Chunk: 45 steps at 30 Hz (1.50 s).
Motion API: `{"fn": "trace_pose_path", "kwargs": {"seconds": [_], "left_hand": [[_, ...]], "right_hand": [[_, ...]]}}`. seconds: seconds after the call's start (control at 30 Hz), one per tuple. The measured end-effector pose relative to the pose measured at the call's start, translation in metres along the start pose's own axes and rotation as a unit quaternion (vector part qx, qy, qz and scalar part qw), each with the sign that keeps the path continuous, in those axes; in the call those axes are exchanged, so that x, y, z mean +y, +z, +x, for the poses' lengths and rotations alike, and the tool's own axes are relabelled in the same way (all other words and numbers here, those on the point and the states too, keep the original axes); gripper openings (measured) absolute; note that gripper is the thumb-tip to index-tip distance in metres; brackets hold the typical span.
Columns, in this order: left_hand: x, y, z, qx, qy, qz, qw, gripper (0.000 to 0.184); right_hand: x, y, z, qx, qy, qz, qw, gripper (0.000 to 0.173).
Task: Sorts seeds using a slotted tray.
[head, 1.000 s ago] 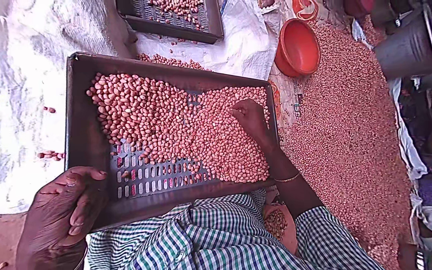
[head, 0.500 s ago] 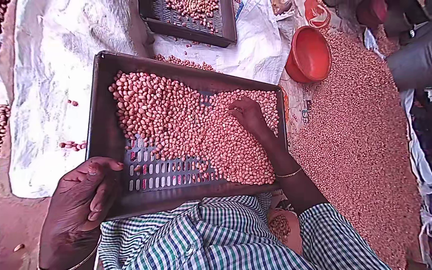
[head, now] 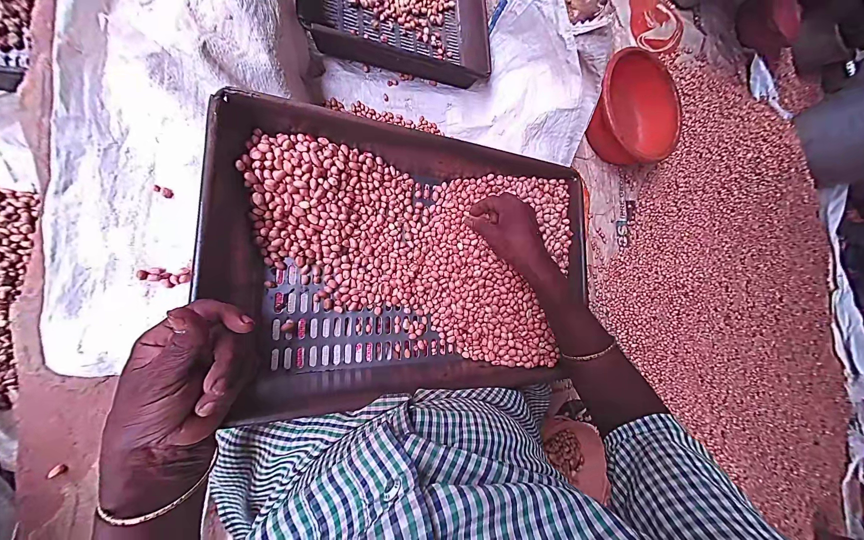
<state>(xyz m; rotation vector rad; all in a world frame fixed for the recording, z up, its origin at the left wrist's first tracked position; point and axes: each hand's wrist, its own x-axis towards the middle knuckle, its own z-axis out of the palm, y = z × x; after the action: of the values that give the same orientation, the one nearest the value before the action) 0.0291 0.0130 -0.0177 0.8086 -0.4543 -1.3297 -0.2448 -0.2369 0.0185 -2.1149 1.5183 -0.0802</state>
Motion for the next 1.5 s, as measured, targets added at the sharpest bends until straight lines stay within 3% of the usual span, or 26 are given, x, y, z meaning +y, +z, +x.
{"fn": "trace_pose_path", "kwargs": {"seconds": [0.1, 0.17, 0.23, 0.3, 0.37, 0.47, 0.57, 0.7, 0.8, 0.87, 0.97, 1.03, 1.07, 1.17, 1.27, 1.43, 1.5], "left_hand": [[-0.001, -0.001, 0.001, -0.002, 0.006, -0.001, 1.0, 0.032], [-0.001, -0.003, 0.002, -0.022, 0.007, -0.015, 1.0, 0.032], [-0.001, -0.005, 0.001, -0.025, 0.007, -0.037, 0.999, 0.032], [0.0, -0.004, -0.001, -0.021, 0.002, -0.048, 0.999, 0.036], [0.003, -0.003, 0.001, -0.036, -0.043, -0.026, 0.998, 0.048], [0.007, 0.005, 0.008, -0.041, -0.159, -0.014, 0.986, 0.073], [0.008, 0.013, 0.008, 0.001, -0.174, -0.038, 0.984, 0.063], [0.005, 0.015, 0.006, 0.065, -0.14, -0.033, 0.988, 0.063], [0.004, 0.013, 0.007, 0.052, -0.115, -0.045, 0.991, 0.06], [0.005, 0.014, 0.007, 0.046, -0.106, -0.039, 0.993, 0.06], [0.004, 0.014, 0.007, 0.044, -0.096, -0.03, 0.994, 0.06], [0.002, 0.013, 0.007, 0.047, -0.087, -0.027, 0.995, 0.059], [0.002, 0.013, 0.007, 0.049, -0.084, -0.024, 0.995, 0.059], [0.001, 0.012, 0.007, 0.046, -0.082, -0.013, 0.995, 0.06], [0.002, 0.013, 0.006, 0.062, -0.092, -0.011, 0.994, 0.06], [0.002, 0.015, 0.006, 0.07, -0.084, -0.026, 0.994, 0.06], [0.002, 0.015, 0.004, 0.068, -0.072, -0.03, 0.995, 0.06]], "right_hand": [[-0.001, 0.004, 0.005, -0.029, -0.01, -0.058, 0.998, 0.022], [0.006, 0.003, 0.006, 0.008, -0.028, -0.007, 1.0, 0.018], [0.013, 0.002, 0.004, 0.086, -0.03, 0.17, 0.981, 0.007], [-0.003, -0.006, -0.005, 0.131, -0.058, 0.385, 0.912, 0.011], [-0.043, -0.011, -0.028, 0.116, -0.143, 0.46, 0.868, 0.014], [-0.117, 0.007, -0.076, -0.002, -0.27, 0.343, 0.9, 0.003], [-0.154, 0.049, -0.085, -0.06, -0.355, 0.226, 0.905, 0.02], [-0.109, 0.033, -0.067, 0.12, -0.326, 0.206, 0.915, 0.014], [-0.061, 0.036, -0.053, 0.129, -0.324, 0.145, 0.926, 0.018], [-0.046, 0.073, -0.052, 0.083, -0.413, 0.112, 0.9, 0.019], [-0.062, 0.137, -0.059, -0.036, -0.59, 0.13, 0.796, 0.021], [-0.082, 0.167, -0.059, -0.065, -0.64, 0.129, 0.755, 0.023], [-0.09, 0.176, -0.058, -0.05, -0.645, 0.113, 0.754, 0.023], [-0.091, 0.181, -0.057, 0.035, -0.58, 0.034, 0.813, 0.022], [-0.07, 0.156, -0.041, 0.123, -0.477, -0.075, 0.867, 0.016], [-0.023, 0.08, -0.025, 0.116, -0.243, -0.217, 0.938, 0.023], [0.0, 0.051, -0.017, 0.161, -0.13, -0.262, 0.943, 0.025]]}}
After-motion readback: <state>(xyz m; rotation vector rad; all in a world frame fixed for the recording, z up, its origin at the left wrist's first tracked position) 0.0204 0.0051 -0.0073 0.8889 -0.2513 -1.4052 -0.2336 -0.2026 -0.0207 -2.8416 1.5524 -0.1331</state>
